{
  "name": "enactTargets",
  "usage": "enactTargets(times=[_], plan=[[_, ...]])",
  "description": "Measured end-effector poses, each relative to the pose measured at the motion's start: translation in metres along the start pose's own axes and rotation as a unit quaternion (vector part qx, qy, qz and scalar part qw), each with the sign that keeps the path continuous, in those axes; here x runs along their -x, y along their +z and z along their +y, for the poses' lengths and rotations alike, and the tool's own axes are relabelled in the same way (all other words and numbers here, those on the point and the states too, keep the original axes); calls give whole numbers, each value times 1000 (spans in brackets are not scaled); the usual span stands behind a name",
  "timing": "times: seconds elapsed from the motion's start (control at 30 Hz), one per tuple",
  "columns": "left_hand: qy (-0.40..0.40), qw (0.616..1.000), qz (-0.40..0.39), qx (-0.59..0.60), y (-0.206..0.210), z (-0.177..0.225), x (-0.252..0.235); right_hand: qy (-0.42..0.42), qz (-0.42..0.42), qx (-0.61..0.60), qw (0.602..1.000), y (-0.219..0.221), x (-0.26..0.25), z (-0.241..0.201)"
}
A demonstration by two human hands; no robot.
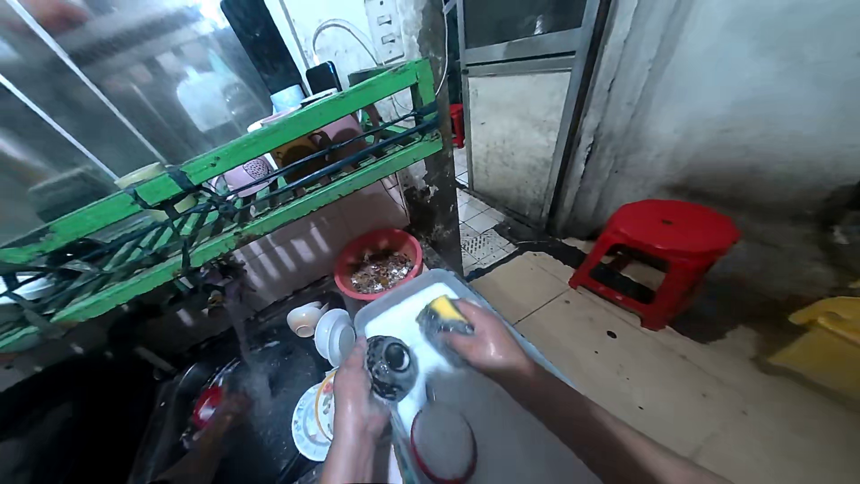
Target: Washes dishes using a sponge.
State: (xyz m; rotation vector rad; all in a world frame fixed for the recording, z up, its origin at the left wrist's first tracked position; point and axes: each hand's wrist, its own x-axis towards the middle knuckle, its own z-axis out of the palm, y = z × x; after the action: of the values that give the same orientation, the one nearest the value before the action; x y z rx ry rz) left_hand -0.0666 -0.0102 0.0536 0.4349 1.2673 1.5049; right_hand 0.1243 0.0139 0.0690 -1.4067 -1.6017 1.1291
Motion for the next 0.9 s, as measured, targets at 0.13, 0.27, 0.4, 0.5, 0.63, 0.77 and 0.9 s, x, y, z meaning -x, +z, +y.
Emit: enactTargets(times=[0.13, 0.27, 0.4, 0.5, 0.63, 0.77, 0.9], plan=[[68, 994, 9, -86, 21, -12, 24, -59, 30, 27, 997, 34, 8, -14], [114, 979, 18, -166, 27, -19, 39, 79, -7, -52, 995, 39, -13, -16], [139, 982, 44, -122, 25, -10, 32, -36, 51, 10, 998, 57, 14, -17], [123, 983, 39, -129, 20, -8, 31, -195, 144, 83, 967, 75, 24, -8], [105, 983, 14, -149, 20, -12, 31, 75, -15, -30, 997, 47, -13, -24], [96, 993, 62, -33, 18, -2, 16, -101, 44, 15, 994, 70, 20, -22], [73, 997, 34, -21, 11, 5, 10, -41, -72, -74, 994, 52, 11, -18]])
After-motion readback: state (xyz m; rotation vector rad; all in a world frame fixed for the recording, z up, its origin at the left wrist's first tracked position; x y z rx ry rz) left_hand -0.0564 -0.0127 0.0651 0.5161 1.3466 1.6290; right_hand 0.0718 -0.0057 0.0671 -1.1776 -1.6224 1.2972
